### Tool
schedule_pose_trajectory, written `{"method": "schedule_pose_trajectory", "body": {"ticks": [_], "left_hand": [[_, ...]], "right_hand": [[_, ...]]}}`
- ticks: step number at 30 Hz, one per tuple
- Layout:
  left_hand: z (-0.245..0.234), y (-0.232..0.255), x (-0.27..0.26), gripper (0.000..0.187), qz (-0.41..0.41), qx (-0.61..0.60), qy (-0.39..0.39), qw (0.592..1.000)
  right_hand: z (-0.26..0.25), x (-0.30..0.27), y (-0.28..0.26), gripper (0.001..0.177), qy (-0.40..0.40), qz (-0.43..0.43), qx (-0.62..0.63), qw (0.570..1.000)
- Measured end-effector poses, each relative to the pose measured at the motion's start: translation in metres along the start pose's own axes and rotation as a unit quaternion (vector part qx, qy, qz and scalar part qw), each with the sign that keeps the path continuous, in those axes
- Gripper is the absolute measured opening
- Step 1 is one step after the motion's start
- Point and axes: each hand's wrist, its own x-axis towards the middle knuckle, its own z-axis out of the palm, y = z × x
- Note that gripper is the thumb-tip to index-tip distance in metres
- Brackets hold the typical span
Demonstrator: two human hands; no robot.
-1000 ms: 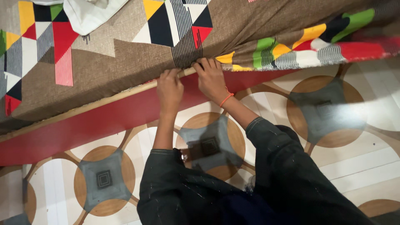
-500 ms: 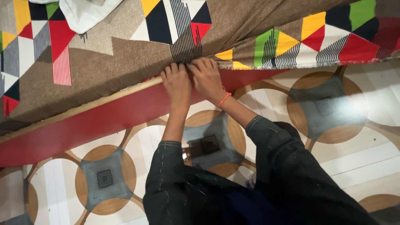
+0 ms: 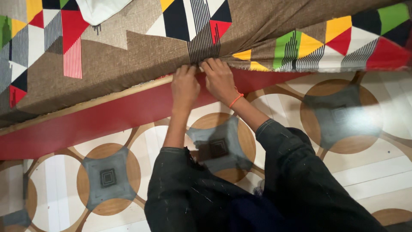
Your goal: The person is making a bed by tucking a patterned bedsheet under the mattress. They use both hands to pull the sheet taut and fold the edges under the mattress along the side of the bed frame.
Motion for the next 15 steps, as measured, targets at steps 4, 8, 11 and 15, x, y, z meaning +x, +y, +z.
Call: {"method": "schedule_pose_trajectory", "body": {"ticks": [4, 8, 11, 15], "left_hand": [[-0.023, -0.03, 0.001, 0.029, -0.067, -0.167, -0.004, 0.984], [-0.04, -0.028, -0.002, 0.027, -0.093, -0.126, -0.011, 0.988], [-0.041, -0.012, -0.003, 0.024, -0.063, -0.063, -0.005, 0.996], [-0.029, 0.004, -0.001, 0.019, -0.07, 0.028, 0.004, 0.997]], "right_hand": [[0.003, -0.002, 0.0, 0.037, 0.029, -0.016, -0.008, 0.999], [0.003, -0.003, 0.0, 0.038, 0.04, -0.021, -0.009, 0.999], [0.003, -0.002, -0.001, 0.038, 0.035, -0.016, -0.01, 0.999], [0.004, -0.001, -0.003, 0.038, 0.034, -0.002, -0.011, 0.999]]}}
